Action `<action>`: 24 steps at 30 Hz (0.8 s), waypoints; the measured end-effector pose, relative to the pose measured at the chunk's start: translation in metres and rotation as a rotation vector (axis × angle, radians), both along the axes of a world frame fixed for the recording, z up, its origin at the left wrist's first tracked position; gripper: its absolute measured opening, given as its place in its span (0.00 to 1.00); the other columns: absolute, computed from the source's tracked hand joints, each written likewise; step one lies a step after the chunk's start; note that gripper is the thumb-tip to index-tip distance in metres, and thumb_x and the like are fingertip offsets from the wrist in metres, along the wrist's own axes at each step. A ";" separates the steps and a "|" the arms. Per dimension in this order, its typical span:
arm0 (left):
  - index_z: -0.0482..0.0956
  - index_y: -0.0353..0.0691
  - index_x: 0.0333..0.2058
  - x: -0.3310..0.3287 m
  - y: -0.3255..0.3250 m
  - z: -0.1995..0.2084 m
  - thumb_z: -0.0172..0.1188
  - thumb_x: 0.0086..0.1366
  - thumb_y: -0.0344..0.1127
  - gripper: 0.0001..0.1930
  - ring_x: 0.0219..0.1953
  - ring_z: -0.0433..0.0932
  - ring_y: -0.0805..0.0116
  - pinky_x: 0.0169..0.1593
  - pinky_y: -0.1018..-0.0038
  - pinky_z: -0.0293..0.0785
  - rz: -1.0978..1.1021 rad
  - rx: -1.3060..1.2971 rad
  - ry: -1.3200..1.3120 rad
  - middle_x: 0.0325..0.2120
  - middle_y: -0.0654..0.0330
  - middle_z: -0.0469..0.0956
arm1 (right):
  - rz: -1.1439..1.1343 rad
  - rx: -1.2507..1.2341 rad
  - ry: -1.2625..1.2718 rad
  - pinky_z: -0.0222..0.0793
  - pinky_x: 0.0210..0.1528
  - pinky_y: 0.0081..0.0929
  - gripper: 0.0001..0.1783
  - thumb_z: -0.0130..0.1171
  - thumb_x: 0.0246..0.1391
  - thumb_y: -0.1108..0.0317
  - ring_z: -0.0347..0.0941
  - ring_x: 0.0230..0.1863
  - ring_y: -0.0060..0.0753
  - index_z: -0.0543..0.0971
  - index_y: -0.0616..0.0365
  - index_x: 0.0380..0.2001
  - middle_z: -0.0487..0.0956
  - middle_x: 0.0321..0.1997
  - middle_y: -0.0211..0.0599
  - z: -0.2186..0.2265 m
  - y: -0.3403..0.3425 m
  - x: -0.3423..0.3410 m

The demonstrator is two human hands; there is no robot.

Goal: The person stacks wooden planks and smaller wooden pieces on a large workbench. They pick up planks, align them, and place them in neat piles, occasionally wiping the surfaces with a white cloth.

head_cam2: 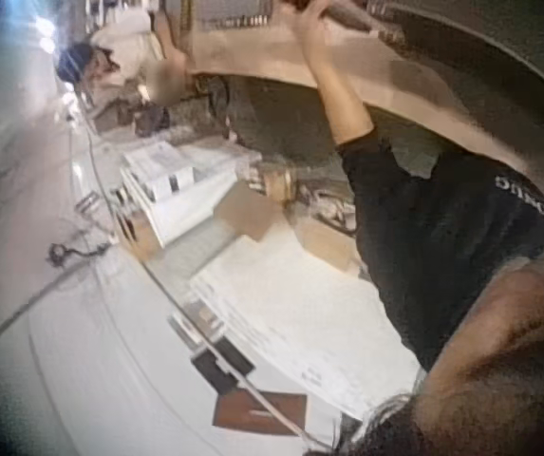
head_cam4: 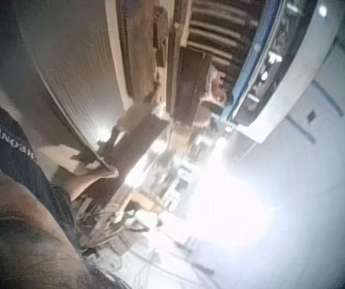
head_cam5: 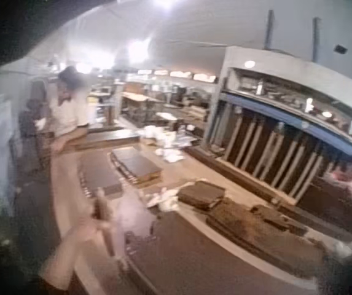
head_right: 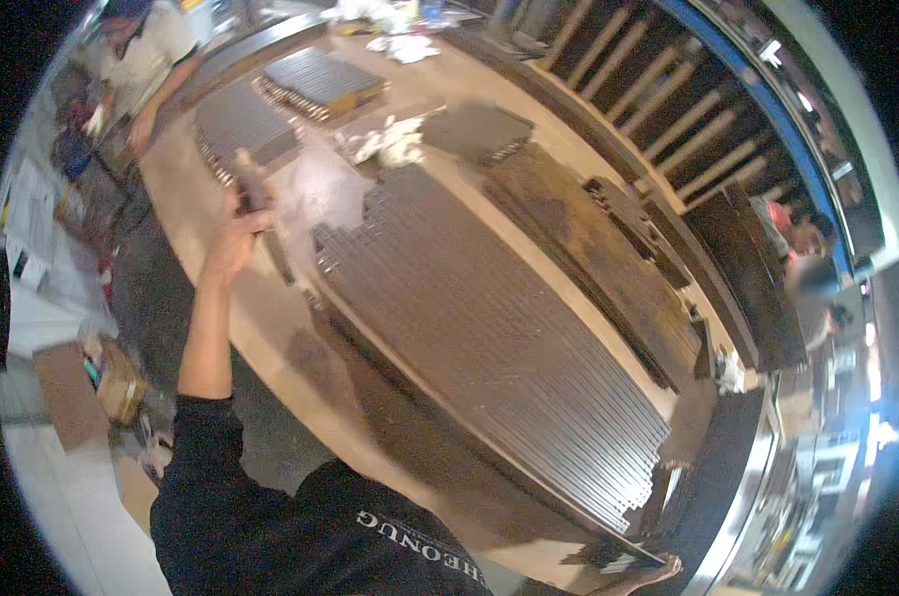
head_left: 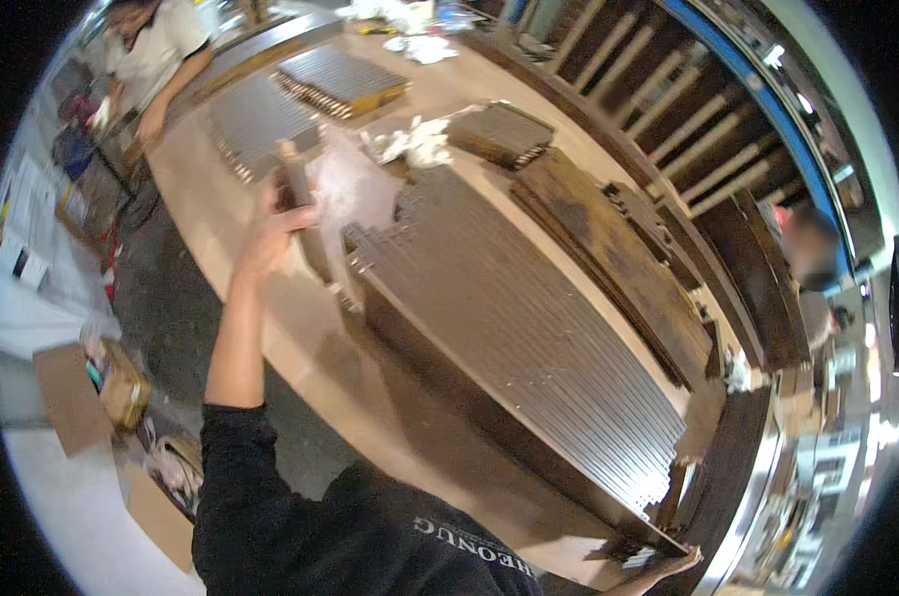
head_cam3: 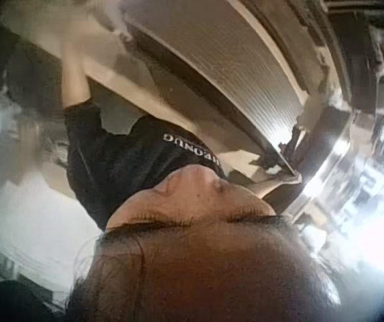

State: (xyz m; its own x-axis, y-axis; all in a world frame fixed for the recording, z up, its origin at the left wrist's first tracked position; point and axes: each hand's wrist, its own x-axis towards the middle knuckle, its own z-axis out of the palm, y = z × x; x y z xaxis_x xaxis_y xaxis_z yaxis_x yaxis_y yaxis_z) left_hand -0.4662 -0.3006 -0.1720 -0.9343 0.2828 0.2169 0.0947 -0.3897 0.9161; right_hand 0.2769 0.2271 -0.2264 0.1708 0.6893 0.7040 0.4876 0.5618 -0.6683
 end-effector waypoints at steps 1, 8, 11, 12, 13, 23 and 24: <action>0.64 0.39 0.55 0.014 0.006 0.004 0.67 0.47 0.28 0.34 0.45 0.70 0.72 0.50 0.73 0.67 -0.004 0.001 0.027 0.43 0.62 0.71 | 0.014 -0.031 0.032 0.62 0.34 0.28 0.10 0.49 0.53 0.61 0.60 0.34 0.27 0.67 0.57 0.30 0.62 0.35 0.32 0.003 0.003 -0.008; 0.68 0.39 0.51 0.049 0.031 -0.005 0.72 0.48 0.37 0.33 0.46 0.70 0.77 0.53 0.77 0.65 -0.234 -0.013 0.060 0.42 0.67 0.73 | 0.062 -0.084 0.108 0.62 0.34 0.29 0.11 0.49 0.52 0.61 0.61 0.34 0.28 0.68 0.57 0.31 0.63 0.36 0.32 0.009 0.010 -0.057; 0.69 0.38 0.50 0.054 0.039 -0.002 0.70 0.51 0.38 0.29 0.45 0.70 0.77 0.52 0.77 0.66 -0.322 0.056 0.051 0.41 0.67 0.73 | 0.062 -0.104 0.133 0.62 0.35 0.30 0.11 0.49 0.52 0.60 0.61 0.35 0.28 0.68 0.57 0.32 0.63 0.36 0.32 0.008 0.009 -0.071; 0.69 0.38 0.49 0.055 0.037 -0.001 0.69 0.52 0.38 0.28 0.45 0.71 0.78 0.52 0.77 0.67 -0.326 0.074 0.038 0.41 0.66 0.73 | 0.073 -0.118 0.138 0.62 0.35 0.30 0.11 0.49 0.52 0.60 0.61 0.35 0.28 0.68 0.57 0.32 0.63 0.36 0.32 0.008 0.011 -0.078; 0.69 0.38 0.49 0.056 0.037 0.000 0.69 0.52 0.38 0.27 0.45 0.71 0.78 0.51 0.78 0.67 -0.298 0.079 0.042 0.41 0.66 0.73 | 0.081 -0.123 0.142 0.62 0.35 0.30 0.11 0.49 0.52 0.60 0.61 0.35 0.28 0.68 0.57 0.32 0.63 0.36 0.32 0.009 0.013 -0.084; 0.71 0.39 0.45 0.059 0.047 0.023 0.72 0.49 0.35 0.26 0.42 0.70 0.78 0.49 0.79 0.67 -0.251 -0.087 0.154 0.37 0.68 0.73 | 0.119 -0.180 0.180 0.63 0.36 0.31 0.13 0.50 0.52 0.59 0.62 0.35 0.29 0.68 0.57 0.34 0.63 0.38 0.33 0.011 0.020 -0.095; 0.71 0.39 0.45 0.060 0.048 0.017 0.72 0.48 0.35 0.26 0.42 0.70 0.78 0.49 0.79 0.67 -0.224 -0.047 0.162 0.37 0.68 0.73 | 0.132 -0.183 0.171 0.63 0.36 0.31 0.13 0.50 0.52 0.59 0.62 0.35 0.30 0.68 0.57 0.34 0.63 0.38 0.33 0.013 0.023 -0.099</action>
